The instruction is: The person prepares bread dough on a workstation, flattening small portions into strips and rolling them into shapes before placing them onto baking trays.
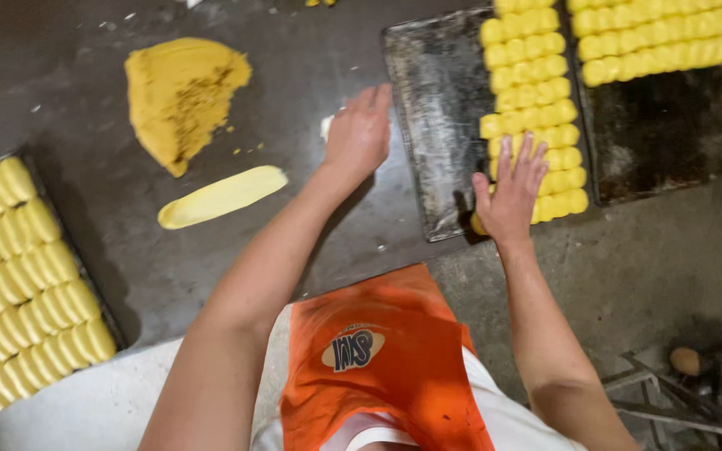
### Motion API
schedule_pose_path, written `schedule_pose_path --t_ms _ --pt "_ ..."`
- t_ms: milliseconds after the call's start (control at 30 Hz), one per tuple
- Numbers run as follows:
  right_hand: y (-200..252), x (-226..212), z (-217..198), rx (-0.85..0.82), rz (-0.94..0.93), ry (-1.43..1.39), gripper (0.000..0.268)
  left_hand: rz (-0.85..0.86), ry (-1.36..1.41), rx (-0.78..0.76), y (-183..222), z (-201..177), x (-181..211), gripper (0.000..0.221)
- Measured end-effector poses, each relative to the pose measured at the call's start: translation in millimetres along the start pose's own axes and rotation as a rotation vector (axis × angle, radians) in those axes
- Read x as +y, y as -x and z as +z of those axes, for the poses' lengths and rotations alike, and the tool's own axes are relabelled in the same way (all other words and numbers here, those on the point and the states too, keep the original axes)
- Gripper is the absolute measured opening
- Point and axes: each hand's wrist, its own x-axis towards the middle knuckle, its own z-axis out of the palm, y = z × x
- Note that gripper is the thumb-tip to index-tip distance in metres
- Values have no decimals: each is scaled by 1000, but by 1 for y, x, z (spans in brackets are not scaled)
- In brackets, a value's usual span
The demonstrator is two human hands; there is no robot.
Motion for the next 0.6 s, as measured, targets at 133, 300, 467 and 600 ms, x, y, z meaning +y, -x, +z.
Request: schedule_pose_path --t_ms 133,300,467,600 --pt "0 40 6 -202 153 164 85 133 134 -94 -85 82 46 80" --pt "-10 79 -21 -51 468 -642 54 -103 207 -253 -187 185 55 94" --pt "-24 103 -13 -34 973 -1345 43 -291 238 -159 -225 258 43 86" --pt "-17 86 -6 36 741 -1023 46 -317 231 -207 -224 239 49 39"
